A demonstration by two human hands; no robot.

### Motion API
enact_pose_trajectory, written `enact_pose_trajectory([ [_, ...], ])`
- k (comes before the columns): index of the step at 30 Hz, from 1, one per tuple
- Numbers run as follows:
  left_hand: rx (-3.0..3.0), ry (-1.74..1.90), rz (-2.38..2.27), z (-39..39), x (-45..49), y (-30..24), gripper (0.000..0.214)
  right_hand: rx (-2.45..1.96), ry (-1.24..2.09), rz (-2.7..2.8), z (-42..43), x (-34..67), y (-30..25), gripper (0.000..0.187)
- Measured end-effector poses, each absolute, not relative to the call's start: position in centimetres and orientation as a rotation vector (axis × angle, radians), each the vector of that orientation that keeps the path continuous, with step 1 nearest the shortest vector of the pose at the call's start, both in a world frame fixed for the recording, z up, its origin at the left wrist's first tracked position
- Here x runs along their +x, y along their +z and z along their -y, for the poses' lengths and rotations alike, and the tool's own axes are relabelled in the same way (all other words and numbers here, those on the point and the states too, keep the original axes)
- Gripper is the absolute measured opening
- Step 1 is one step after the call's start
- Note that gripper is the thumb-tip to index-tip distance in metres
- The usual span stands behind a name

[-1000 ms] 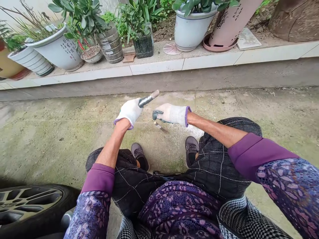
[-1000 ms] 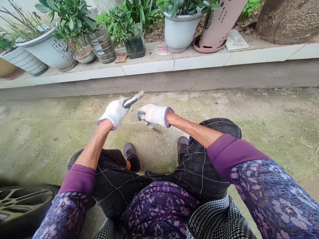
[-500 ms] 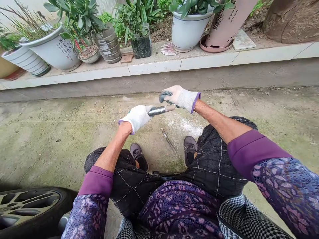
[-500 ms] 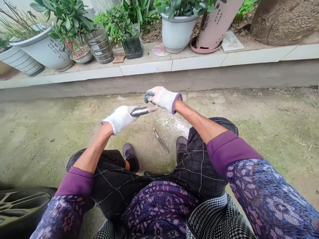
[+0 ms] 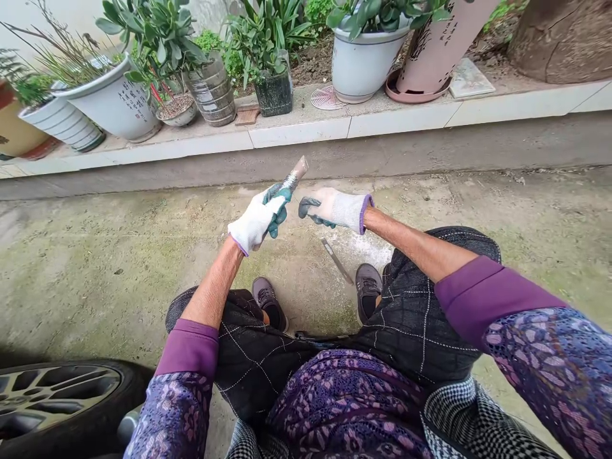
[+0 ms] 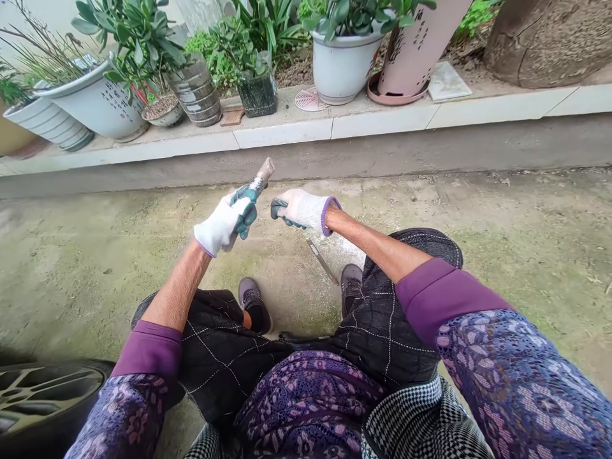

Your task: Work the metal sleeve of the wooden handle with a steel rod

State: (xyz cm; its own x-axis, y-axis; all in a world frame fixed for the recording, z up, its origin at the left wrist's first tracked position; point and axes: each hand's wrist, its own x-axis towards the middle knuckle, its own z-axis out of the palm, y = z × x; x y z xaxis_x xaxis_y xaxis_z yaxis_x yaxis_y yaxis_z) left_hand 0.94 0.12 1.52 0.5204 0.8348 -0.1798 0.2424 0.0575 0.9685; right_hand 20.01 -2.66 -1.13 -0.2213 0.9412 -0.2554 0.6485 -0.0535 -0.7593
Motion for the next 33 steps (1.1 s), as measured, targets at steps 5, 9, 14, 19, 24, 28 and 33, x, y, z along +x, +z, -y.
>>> enact_pose_trajectory([
  [5,1.404,0.556,-0.859,-0.6,0.9,1.7,0.039,-1.599,1.258,1.783,3.0,19.7,-0.6,0.014],
  [9,1.366,0.58,-0.828,-0.7,0.9,1.7,0.039,-1.459,1.343,1.608,2.8,19.1,-1.0,0.012],
  [14,1.244,0.705,-0.845,-1.1,0.6,2.0,0.038,-1.384,1.324,1.598,3.1,18.5,-0.8,0.017],
  [19,1.147,0.701,-0.887,-2.2,0.1,2.7,0.041,-1.418,1.248,1.681,3.2,19.3,0.4,0.016],
  [24,1.151,0.724,-0.901,-3.4,-0.4,2.9,0.043,-1.54,1.207,1.684,1.1,20.9,1.1,0.015],
  [28,1.174,0.67,-0.887,-3.7,-0.1,2.1,0.042,-1.461,1.401,1.622,-0.1,21.3,-0.1,0.026],
  [33,1.248,0.558,-0.951,-2.6,1.4,0.7,0.03,-1.298,1.617,1.498,0.2,20.6,-2.0,0.033],
])
